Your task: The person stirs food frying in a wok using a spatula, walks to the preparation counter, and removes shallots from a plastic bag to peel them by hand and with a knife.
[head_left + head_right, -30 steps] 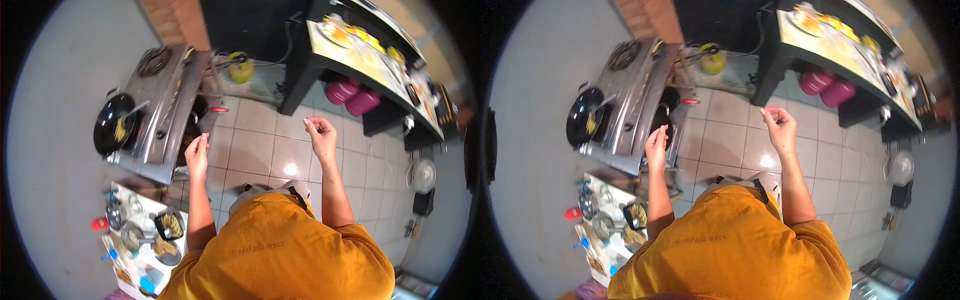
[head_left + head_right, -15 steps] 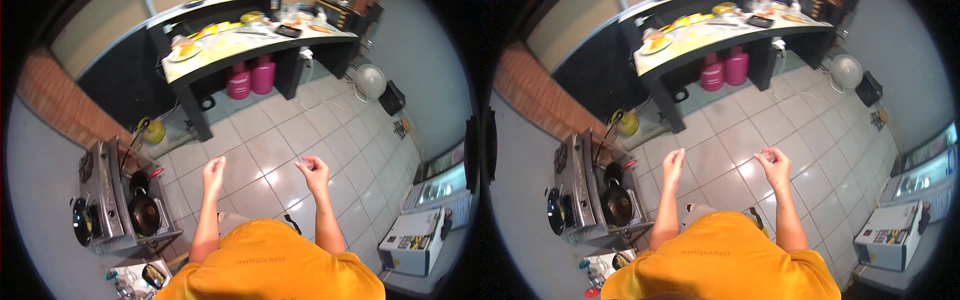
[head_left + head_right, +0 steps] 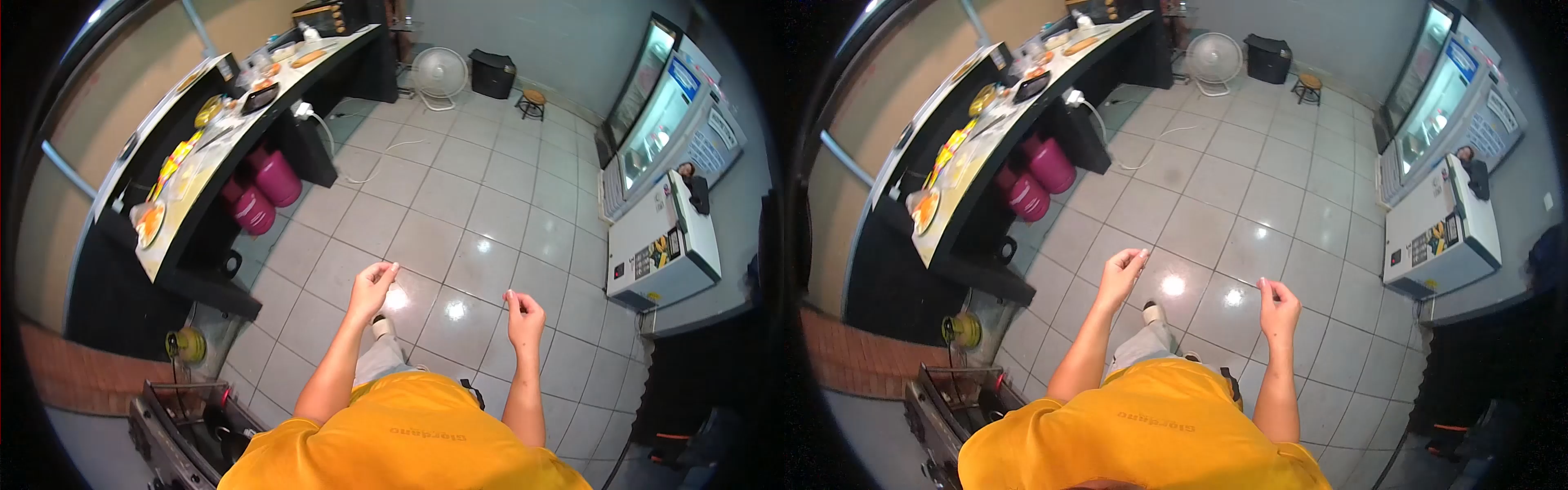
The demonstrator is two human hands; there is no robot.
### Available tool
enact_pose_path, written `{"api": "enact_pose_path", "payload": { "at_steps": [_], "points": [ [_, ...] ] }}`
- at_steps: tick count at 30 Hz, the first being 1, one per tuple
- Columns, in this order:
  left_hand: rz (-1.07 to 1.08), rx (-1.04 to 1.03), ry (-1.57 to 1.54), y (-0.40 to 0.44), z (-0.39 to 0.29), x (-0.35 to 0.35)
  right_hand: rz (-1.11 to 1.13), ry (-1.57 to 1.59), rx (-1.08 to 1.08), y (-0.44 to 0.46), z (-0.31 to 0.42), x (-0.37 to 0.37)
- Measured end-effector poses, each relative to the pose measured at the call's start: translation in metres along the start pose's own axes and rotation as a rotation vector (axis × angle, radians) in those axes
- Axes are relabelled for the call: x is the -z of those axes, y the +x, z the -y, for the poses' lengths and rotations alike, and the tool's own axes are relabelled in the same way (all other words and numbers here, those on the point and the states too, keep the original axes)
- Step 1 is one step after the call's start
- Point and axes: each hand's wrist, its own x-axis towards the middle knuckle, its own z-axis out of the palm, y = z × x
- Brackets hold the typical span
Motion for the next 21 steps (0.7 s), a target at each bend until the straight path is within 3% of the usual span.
{"api": "enact_pose_path", "payload": {
  "at_steps": [1,5,7,11,14,16,20,21],
  "points": [
    [0.06,0.03,0.008,0.009,0.0,-0.011,0.059,-0.047,-0.128,0.003,-0.002,0.009],
    [0.145,0.042,0.01,0.051,0.001,-0.044,0.102,-0.075,-0.191,0.027,-0.019,0.009],
    [0.132,0.049,-0.008,0.078,0.005,-0.056,0.055,0.196,-0.12,0.046,-0.02,-0.007],
    [0.101,0.102,-0.01,0.152,0.009,-0.073,-0.075,0.293,-0.083,0.109,-0.013,-0.033],
    [0.085,0.081,-0.036,0.222,0.006,-0.091,0.039,0.205,-0.143,0.178,-0.039,-0.042],
    [0.097,0.091,-0.007,0.269,-0.003,-0.103,0.203,0.112,-0.445,0.229,-0.037,-0.039],
    [0.159,0.129,0.068,0.362,-0.029,-0.123,0.194,0.07,-0.303,0.322,0.0,-0.051],
    [0.155,0.129,0.061,0.377,-0.04,-0.136,-0.056,0.0,-0.051,0.339,0.032,-0.063]
  ]
}}
